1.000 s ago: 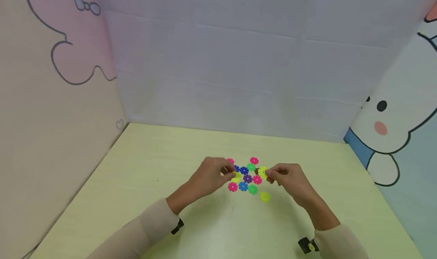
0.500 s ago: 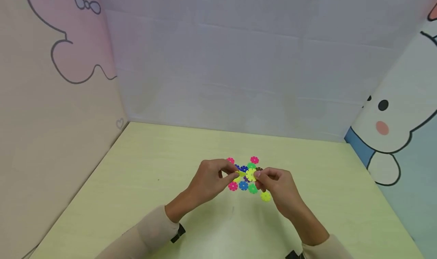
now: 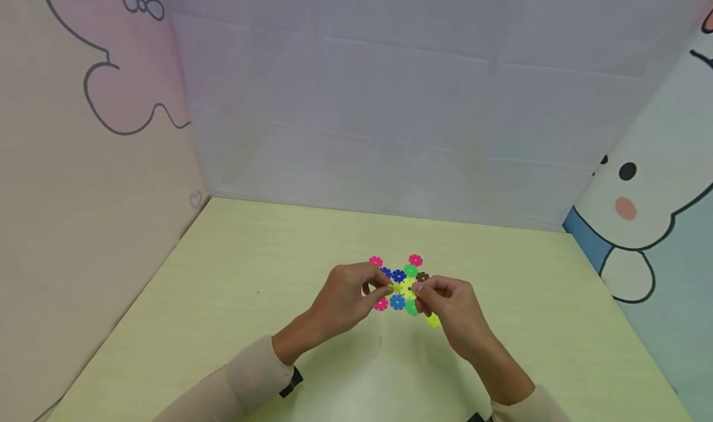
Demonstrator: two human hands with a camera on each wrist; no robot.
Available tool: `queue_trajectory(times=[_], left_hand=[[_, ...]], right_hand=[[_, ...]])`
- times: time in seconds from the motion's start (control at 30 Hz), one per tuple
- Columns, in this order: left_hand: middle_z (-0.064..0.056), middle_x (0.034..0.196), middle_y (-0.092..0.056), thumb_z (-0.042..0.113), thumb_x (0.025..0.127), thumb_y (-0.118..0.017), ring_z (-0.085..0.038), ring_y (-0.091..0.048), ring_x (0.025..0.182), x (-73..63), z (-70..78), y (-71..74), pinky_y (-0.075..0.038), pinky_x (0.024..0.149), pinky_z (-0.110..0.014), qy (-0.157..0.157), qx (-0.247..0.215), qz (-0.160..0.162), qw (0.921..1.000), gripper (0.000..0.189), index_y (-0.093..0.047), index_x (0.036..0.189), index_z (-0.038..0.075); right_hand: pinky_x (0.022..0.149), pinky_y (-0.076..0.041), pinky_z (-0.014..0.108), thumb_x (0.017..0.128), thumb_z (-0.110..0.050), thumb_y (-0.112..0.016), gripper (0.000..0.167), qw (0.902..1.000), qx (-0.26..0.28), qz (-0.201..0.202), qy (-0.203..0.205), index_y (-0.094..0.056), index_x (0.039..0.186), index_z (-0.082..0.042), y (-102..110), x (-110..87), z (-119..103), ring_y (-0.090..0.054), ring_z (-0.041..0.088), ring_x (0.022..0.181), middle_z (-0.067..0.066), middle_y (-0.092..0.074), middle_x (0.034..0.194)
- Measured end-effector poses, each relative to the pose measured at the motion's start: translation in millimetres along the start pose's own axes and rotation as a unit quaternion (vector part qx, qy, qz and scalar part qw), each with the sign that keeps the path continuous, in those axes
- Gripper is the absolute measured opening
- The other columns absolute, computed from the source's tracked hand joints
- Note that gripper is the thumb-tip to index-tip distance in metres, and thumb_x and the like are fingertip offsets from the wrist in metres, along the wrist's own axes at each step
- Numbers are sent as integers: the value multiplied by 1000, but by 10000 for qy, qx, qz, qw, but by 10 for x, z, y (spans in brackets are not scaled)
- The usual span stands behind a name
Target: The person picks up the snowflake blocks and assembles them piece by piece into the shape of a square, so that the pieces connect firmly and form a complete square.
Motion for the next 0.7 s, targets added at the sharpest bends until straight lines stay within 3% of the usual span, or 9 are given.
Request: queue_trajectory(times=[0.2, 0.43, 0.7], left_hand=[[-2, 85, -77, 6, 87, -82, -8, -71, 73, -18, -3, -59, -55, 69, -14, -195, 97, 20, 9998, 9, -75, 91, 6], [0, 86, -76, 8, 88, -82, -7, -70, 73, -42, -53, -97, -54, 67, -14, 61, 45, -133, 9999, 8, -75, 92, 9], [0, 109, -77, 22, 83, -88, -10, -71, 82, -4, -69, -141, -57, 68, -21, 374, -16, -556, 9978, 39, -73, 116, 9]], right_hand=[[74, -56, 23, 101, -9, -64, 17, 9993, 300, 128, -157, -66, 96, 7, -52, -15, 39, -61, 19, 77, 6, -64, 76], [74, -55, 27, 102, -10, -63, 17, 9973, 634, 96, -366, -64, 93, 4, -97, 3, 120, -60, 18, 75, 5, -64, 77], [71, -52, 25, 102, -14, -65, 22, 9976, 627, -80, -297, -65, 92, 5, -72, 26, 160, -58, 19, 74, 5, -62, 77]])
Point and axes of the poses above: each hand's wrist, its own x-axis towards the middle knuckle, its own y-axis out of the back of the hand, z = x × y, the point moved 1 cm from there along x, towards the middle knuckle
